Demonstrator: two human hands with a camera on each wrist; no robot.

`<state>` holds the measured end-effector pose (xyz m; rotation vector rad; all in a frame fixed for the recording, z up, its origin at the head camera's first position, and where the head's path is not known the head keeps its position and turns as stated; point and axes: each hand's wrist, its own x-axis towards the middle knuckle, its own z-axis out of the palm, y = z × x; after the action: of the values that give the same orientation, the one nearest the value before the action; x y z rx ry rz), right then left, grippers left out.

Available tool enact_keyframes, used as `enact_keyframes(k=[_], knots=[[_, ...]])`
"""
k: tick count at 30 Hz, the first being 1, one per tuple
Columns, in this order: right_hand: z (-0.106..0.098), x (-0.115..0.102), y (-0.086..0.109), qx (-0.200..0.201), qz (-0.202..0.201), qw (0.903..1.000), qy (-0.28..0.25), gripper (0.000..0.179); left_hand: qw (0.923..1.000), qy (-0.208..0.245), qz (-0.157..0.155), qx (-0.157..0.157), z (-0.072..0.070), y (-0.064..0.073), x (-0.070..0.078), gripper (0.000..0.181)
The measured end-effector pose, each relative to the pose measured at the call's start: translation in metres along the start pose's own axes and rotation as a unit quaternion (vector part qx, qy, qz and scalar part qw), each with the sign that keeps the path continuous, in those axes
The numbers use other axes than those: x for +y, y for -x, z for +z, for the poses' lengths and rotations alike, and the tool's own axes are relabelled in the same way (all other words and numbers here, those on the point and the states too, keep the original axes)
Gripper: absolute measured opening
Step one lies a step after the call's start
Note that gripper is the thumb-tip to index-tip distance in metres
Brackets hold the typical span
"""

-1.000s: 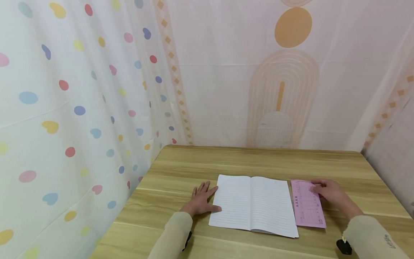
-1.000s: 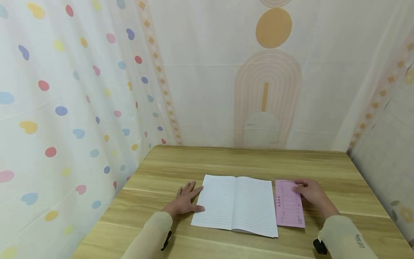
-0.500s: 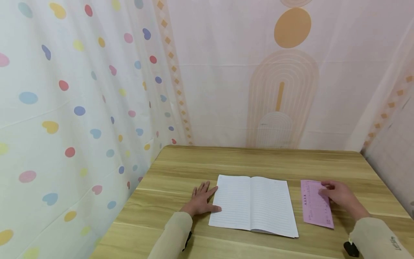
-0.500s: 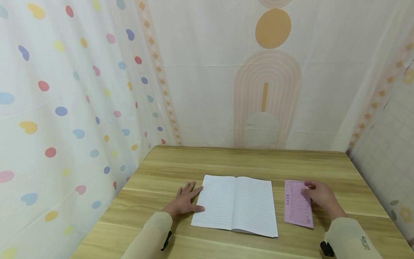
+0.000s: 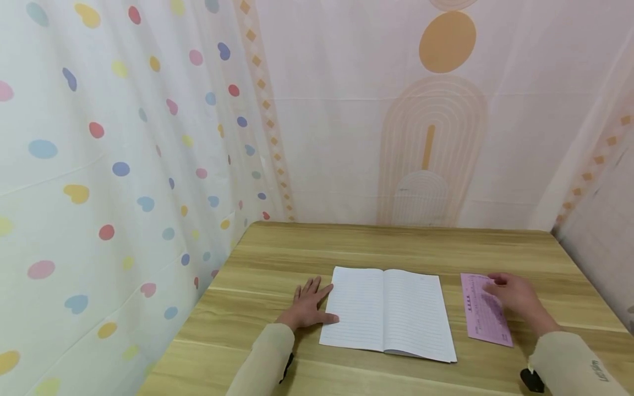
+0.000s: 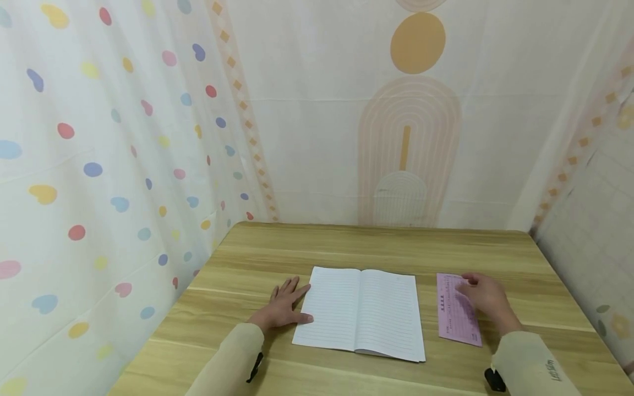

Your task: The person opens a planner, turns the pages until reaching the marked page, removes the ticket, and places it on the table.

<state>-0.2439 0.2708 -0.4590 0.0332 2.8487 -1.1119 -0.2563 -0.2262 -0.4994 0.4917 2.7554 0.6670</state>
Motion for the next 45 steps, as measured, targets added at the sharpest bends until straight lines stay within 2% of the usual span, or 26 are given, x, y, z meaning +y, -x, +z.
enact_keyframes(k=[7,10,15,22,27,30,33,39,45], knots=[[0.025,-0.024,-0.002,0.006,-0.059,0.9982,0.008,0.051,0.9999,0.009,-0.005,0.0,0.0,0.0,-0.001,0.092],[0.037,-0.034,-0.004,0.007,-0.105,0.9945,0.007,0.05,0.9998,0.02,-0.009,0.003,-0.001,0.0,-0.001,0.091],[0.059,-0.048,-0.004,-0.009,-0.147,0.9891,0.01,0.054,0.9995,0.028,-0.015,0.009,-0.002,0.001,-0.001,0.09],[0.086,-0.058,-0.002,-0.005,-0.164,0.9834,0.077,0.056,0.9984,0.051,-0.014,0.022,-0.004,0.002,-0.002,0.089],[0.092,-0.062,0.006,-0.019,-0.169,0.9803,0.101,0.064,0.9957,0.079,-0.018,0.046,-0.009,-0.001,0.007,0.086],[0.094,-0.063,0.01,-0.014,-0.191,0.9748,0.115,0.069,0.9938,0.091,-0.02,0.06,-0.01,-0.003,0.012,0.085],[0.097,-0.06,0.011,-0.011,-0.203,0.9705,0.13,0.073,0.9895,0.123,-0.014,0.074,-0.011,-0.005,0.016,0.084],[0.101,-0.053,0.013,-0.025,-0.197,0.9655,0.168,0.08,0.9758,0.204,-0.024,0.075,-0.011,-0.006,0.021,0.086],[0.1,-0.05,0.014,-0.029,-0.192,0.9663,0.169,0.084,0.9676,0.239,-0.04,0.07,-0.008,-0.009,0.022,0.088]])
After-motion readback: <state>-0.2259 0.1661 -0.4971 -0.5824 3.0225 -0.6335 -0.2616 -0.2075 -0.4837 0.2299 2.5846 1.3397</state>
